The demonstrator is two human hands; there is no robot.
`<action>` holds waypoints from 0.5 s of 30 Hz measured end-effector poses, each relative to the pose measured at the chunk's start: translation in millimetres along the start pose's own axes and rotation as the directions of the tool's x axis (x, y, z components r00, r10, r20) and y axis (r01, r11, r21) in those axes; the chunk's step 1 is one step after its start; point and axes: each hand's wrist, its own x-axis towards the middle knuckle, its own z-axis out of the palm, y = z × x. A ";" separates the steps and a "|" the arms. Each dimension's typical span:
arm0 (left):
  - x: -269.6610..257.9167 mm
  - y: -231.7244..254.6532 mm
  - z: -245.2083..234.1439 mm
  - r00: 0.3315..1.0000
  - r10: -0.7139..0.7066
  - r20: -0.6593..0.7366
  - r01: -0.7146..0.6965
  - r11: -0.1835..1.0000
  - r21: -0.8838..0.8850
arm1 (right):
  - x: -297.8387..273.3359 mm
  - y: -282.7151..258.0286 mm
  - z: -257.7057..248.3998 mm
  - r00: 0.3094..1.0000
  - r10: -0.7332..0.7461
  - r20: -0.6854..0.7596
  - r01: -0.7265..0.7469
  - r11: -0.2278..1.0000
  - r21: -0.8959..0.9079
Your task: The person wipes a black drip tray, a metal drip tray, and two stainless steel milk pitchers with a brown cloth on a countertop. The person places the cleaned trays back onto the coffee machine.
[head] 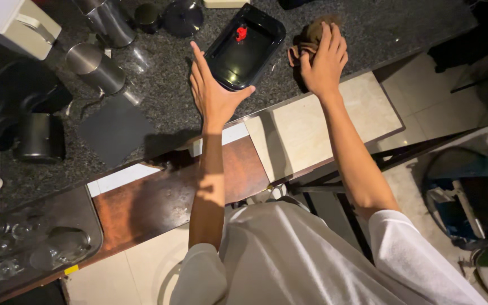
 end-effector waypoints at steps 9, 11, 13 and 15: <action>3.9 -1.1 3.7 0.999 -0.036 -0.014 0.035 0.999 -0.015 | 24.0 -5.7 -47.2 0.976 0.091 0.200 -0.097 0.995 0.019; 4.5 3.1 3.8 0.999 -0.037 0.001 0.037 0.999 -0.017 | 35.5 1.9 -65.1 0.961 0.125 0.248 -0.149 0.985 0.082; 9.5 9.3 3.6 1.000 -0.018 0.013 0.019 1.000 -0.021 | 46.4 8.7 -76.1 0.965 0.113 0.235 -0.151 0.977 0.149; 14.9 16.5 4.1 1.000 0.019 0.024 -0.018 0.999 -0.028 | 55.9 19.3 -83.0 0.969 0.100 0.225 -0.150 0.964 0.220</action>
